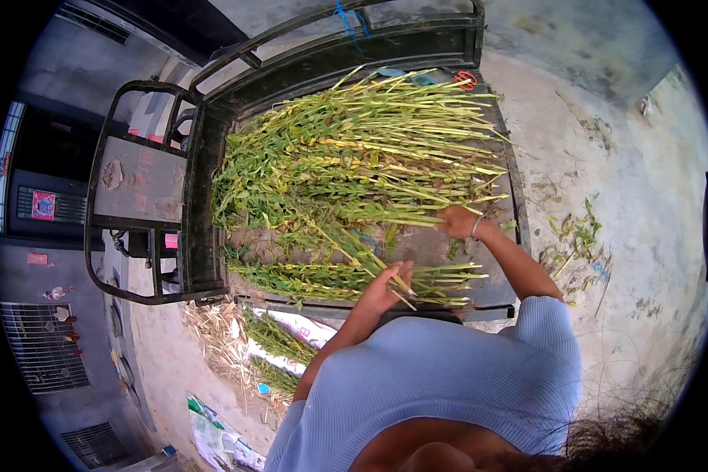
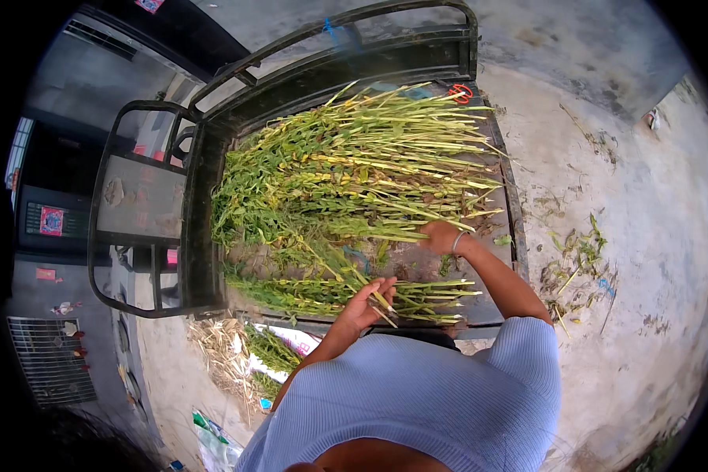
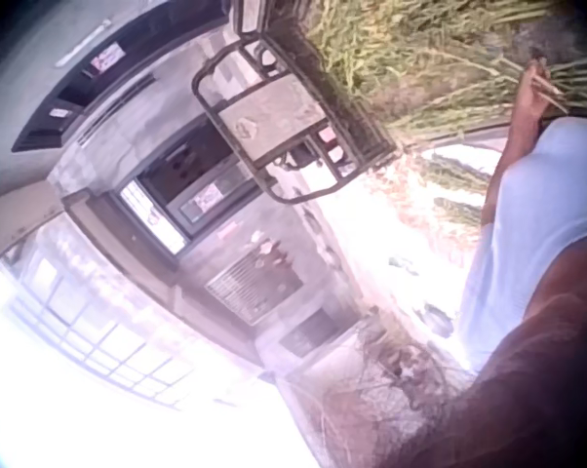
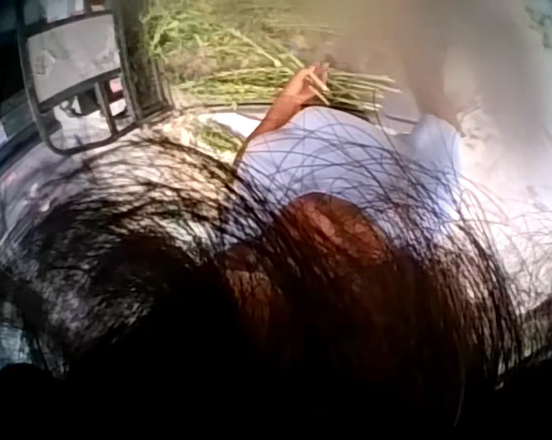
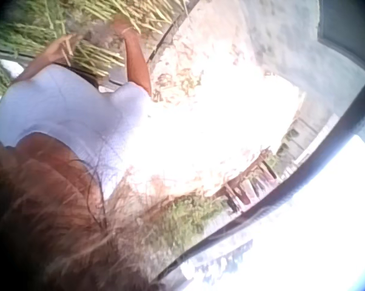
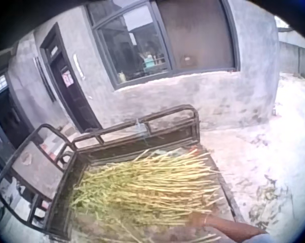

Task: The person gathers long green plant stalks from a pile on a cart bed and arranges them into a neat bundle. They use a blue plastic tie to secure the stalks together, wrapping it around the center and pulling it tight to hold the bundle in place.

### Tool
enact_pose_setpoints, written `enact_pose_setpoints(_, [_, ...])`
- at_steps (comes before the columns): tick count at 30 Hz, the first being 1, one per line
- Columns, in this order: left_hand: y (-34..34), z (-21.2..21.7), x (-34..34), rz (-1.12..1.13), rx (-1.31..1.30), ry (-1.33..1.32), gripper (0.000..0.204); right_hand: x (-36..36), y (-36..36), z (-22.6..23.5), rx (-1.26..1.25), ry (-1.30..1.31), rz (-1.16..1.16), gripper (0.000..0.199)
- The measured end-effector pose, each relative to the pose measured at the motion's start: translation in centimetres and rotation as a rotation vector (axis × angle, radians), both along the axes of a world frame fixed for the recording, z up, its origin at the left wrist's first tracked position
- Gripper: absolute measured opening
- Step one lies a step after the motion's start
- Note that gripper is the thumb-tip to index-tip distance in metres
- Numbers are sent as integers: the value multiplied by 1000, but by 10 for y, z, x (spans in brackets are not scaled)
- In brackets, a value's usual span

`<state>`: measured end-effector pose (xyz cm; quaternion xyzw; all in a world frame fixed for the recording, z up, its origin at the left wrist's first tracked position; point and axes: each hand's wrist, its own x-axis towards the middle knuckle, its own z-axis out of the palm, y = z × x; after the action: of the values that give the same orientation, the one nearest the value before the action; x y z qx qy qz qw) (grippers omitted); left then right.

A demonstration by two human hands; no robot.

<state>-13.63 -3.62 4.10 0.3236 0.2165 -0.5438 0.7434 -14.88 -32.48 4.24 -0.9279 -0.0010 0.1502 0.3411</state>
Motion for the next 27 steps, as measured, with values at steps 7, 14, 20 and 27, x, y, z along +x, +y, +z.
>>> enact_pose_setpoints(7, [-6,-16,-8,35,-84,114,28,-69,119,2,8,-390,-134,16])
enact_pose_setpoints(14, [-13,13,-20,-10,-49,18,28,-86,114,51,-41,-232,-60,17])
enact_pose_setpoints(20, [-1,5,-19,10,2,10,20,-60,77,55,596,217,253,27])
enact_pose_setpoints(27, [11,19,-22,190,-316,162,15,-5,-16,-106,-510,106,-458,28])
